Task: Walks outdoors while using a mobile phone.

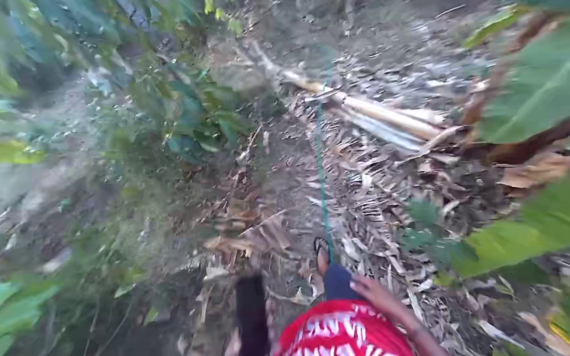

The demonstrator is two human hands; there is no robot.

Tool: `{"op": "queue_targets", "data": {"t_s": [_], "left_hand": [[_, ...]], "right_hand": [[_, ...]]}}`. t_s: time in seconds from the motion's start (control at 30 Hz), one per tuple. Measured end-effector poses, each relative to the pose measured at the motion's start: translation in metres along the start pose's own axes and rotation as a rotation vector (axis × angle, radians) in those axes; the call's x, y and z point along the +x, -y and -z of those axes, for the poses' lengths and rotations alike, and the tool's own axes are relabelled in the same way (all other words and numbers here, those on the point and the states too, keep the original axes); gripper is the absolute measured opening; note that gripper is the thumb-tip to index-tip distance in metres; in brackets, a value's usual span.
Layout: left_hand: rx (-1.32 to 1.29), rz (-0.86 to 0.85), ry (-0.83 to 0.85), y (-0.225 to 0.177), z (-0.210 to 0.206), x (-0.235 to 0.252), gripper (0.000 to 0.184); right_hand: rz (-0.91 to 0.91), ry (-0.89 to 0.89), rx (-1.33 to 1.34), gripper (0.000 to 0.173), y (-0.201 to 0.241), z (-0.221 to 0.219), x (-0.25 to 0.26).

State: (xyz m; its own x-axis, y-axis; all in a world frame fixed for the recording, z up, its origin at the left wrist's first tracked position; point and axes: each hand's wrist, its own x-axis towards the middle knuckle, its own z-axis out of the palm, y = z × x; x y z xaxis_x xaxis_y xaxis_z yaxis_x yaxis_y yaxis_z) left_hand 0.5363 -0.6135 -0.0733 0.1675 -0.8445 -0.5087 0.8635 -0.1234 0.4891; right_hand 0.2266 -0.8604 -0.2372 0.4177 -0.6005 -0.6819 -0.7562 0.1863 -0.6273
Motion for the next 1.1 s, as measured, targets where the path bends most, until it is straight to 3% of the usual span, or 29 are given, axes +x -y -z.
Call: {"op": "queue_targets", "data": {"t_s": [0.07,0.17,0.27,0.37,0.5,0.6,0.7,0.83,1.0,1.1], "left_hand": [[-0.175,-0.051,0.323,-0.008,-0.016,0.092,0.074],[-0.261,-0.115,0.683,-0.056,-0.109,0.212,0.087],[-0.282,-0.108,0.859,-0.096,-0.185,0.288,0.092],[-0.235,-0.08,0.918,-0.129,-0.226,0.357,0.091],[-0.126,-0.077,0.927,-0.158,-0.253,0.455,0.09],[-0.095,-0.036,0.913,-0.177,-0.264,0.536,0.088],[-0.064,0.01,0.902,-0.203,-0.271,0.623,0.083],[-0.062,0.096,0.864,-0.262,-0.312,0.725,0.082],[0.091,0.154,0.911,-0.338,-0.374,0.857,0.089],[0.149,0.158,0.872,-0.379,-0.432,0.939,0.086]], "right_hand": [[0.195,-0.058,-0.009,0.051,0.065,0.047,0.049],[0.454,-0.095,0.039,0.048,0.182,0.125,0.112],[0.629,-0.036,0.099,0.044,0.281,0.188,0.139],[0.746,0.023,0.122,0.041,0.344,0.24,0.169],[0.835,0.084,0.453,0.039,0.371,0.287,0.219],[0.782,0.098,0.603,0.039,0.369,0.318,0.289],[0.592,0.028,0.613,0.038,0.355,0.349,0.374],[0.361,-0.052,0.498,0.04,0.36,0.41,0.454],[0.348,-0.054,0.489,0.044,0.395,0.471,0.511],[0.455,0.106,0.498,0.046,0.432,0.497,0.548]]}}
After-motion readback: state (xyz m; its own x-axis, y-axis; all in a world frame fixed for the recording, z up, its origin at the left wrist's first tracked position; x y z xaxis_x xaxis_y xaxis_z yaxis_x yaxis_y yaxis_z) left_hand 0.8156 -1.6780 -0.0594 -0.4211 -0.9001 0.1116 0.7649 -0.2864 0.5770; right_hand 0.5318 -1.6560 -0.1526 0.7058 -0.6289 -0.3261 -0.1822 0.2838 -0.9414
